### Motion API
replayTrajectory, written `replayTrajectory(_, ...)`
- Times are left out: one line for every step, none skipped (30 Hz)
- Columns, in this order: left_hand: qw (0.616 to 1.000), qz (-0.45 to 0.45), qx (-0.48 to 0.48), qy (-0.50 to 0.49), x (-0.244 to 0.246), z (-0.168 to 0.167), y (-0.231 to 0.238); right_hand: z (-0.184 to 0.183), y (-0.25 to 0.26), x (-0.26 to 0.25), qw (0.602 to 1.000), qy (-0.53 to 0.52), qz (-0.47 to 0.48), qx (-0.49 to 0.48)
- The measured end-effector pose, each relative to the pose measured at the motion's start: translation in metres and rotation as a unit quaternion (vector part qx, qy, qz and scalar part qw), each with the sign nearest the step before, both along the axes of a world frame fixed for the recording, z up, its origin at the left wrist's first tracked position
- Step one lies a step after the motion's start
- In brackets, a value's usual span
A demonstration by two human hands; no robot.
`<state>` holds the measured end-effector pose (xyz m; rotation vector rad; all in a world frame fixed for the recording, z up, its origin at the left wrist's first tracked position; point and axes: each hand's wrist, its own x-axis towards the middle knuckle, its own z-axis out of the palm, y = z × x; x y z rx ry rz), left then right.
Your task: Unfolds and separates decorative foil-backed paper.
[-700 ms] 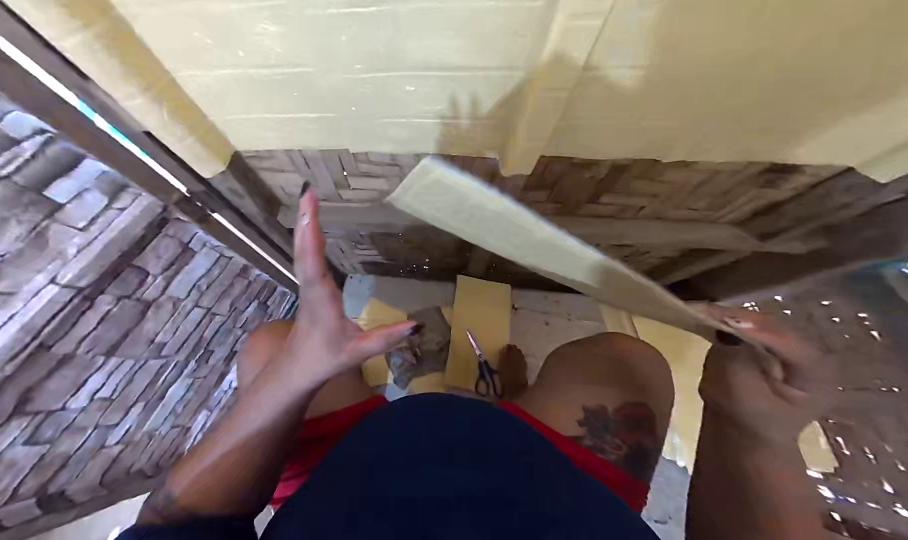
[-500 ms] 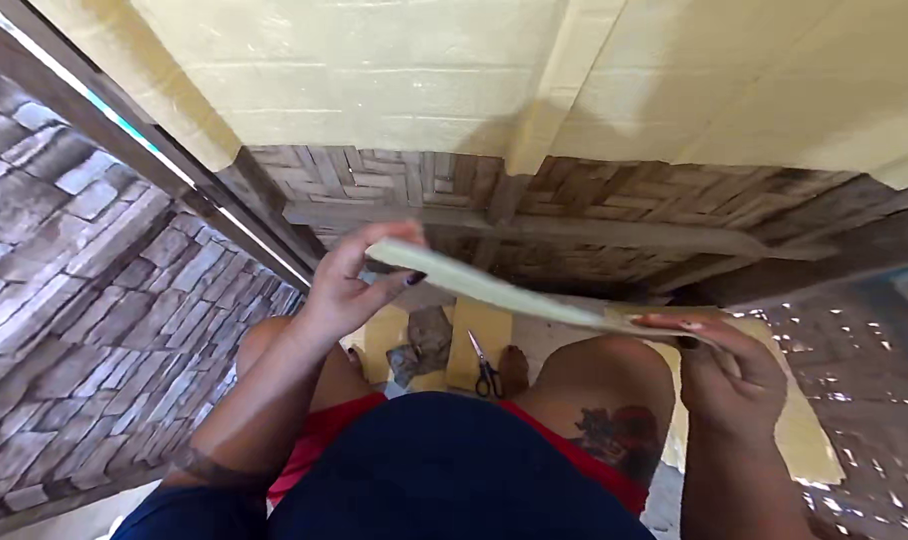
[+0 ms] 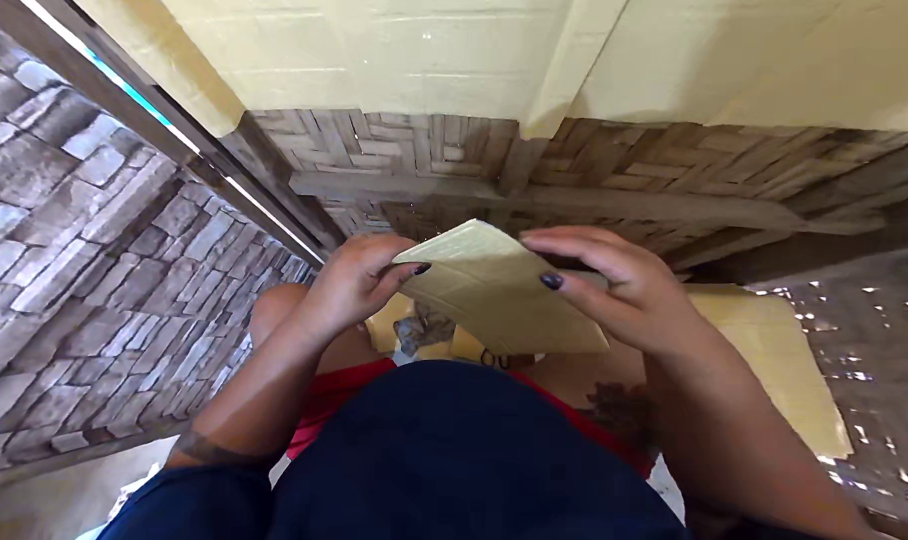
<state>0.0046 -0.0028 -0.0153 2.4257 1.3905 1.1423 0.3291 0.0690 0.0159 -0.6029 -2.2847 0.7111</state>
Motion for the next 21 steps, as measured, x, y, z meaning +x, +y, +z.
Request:
replayTrajectory(1.000, 0.001, 0.002, 0.003, -0.001, 0.004, -0.002, 0.009, 0.000, -0.011, 1.000, -0.006, 0.017, 0.004)
replayTrajectory(1.000, 0.001, 0.005, 0.007, -0.003, 0.009, -0.003, 0.017, 0.001, -0.022, 0.999, -0.012, 0.029, 0.008)
replayTrajectory(1.000, -0.002, 0.010, 0.015, -0.006, 0.014, -0.004, 0.024, 0.003, -0.032, 0.999, -0.014, 0.041, 0.009)
replayTrajectory(1.000, -0.008, 0.017, 0.024, -0.009, 0.018, -0.006, 0.029, 0.005, -0.041, 0.998, -0.014, 0.053, 0.010)
replayTrajectory(0.999, -0.015, 0.026, 0.030, -0.011, 0.021, -0.006, 0.032, 0.007, -0.049, 0.998, -0.006, 0.062, 0.017)
replayTrajectory(0.999, -0.015, 0.033, 0.038, -0.013, 0.023, -0.006, 0.033, 0.008, -0.056, 0.997, 0.006, 0.065, 0.029)
replayTrajectory(0.998, -0.008, 0.040, 0.042, -0.014, 0.024, -0.006, 0.034, 0.009, -0.061, 0.997, 0.015, 0.065, 0.045)
replayTrajectory(0.998, 0.006, 0.048, 0.041, -0.014, 0.023, -0.006, 0.033, 0.010, -0.064, 0.996, 0.024, 0.065, 0.060)
replayTrajectory(0.997, 0.034, 0.056, 0.042, -0.012, 0.020, -0.006, 0.030, 0.010, -0.067, 0.995, 0.031, 0.059, 0.067)
replayTrajectory(0.994, 0.068, 0.064, 0.051, -0.010, 0.017, -0.007, 0.026, 0.011, -0.068, 0.996, 0.036, 0.045, 0.071)
replayTrajectory(0.990, 0.099, 0.078, 0.058, -0.009, 0.014, -0.008, 0.020, 0.012, -0.069, 0.996, 0.041, 0.026, 0.069)
replayTrajectory(0.987, 0.118, 0.100, 0.048, -0.008, 0.011, -0.009, 0.013, 0.013, -0.071, 0.997, 0.046, 0.006, 0.063)
replayTrajectory(0.983, 0.127, 0.127, 0.022, -0.005, 0.007, -0.011, 0.005, 0.013, -0.072, 0.997, 0.053, -0.013, 0.050)
replayTrajectory(0.983, 0.119, 0.140, -0.012, 0.000, 0.001, -0.014, -0.003, 0.012, -0.072, 0.997, 0.059, -0.027, 0.031)
replayTrajectory(0.987, 0.094, 0.124, -0.042, 0.006, -0.004, -0.016, -0.011, 0.010, -0.073, 0.998, 0.062, -0.033, 0.008)
replayTrajectory(0.992, 0.055, 0.088, -0.071, 0.011, -0.010, -0.016, -0.018, 0.007, -0.075, 0.997, 0.064, -0.033, -0.017)
replayTrajectory(0.994, 0.014, 0.037, -0.103, 0.017, -0.016, -0.015, -0.024, 0.002, -0.078, 0.996, 0.063, -0.032, -0.044)
replayTrajectory(0.990, -0.015, -0.007, -0.138, 0.023, -0.023, -0.012, -0.029, -0.004, -0.081, 0.995, 0.060, -0.030, -0.077)
replayTrajectory(0.985, -0.023, -0.032, -0.167, 0.030, -0.030, -0.011, -0.034, -0.010, -0.084, 0.992, 0.056, -0.030, -0.111)
replayTrajectory(0.981, -0.021, -0.045, -0.189, 0.035, -0.037, -0.010, -0.040, -0.014, -0.087, 0.988, 0.054, -0.031, -0.142)
replayTrajectory(0.977, -0.017, -0.050, -0.209, 0.038, -0.043, -0.011, -0.044, -0.019, -0.090, 0.983, 0.053, -0.034, -0.175)
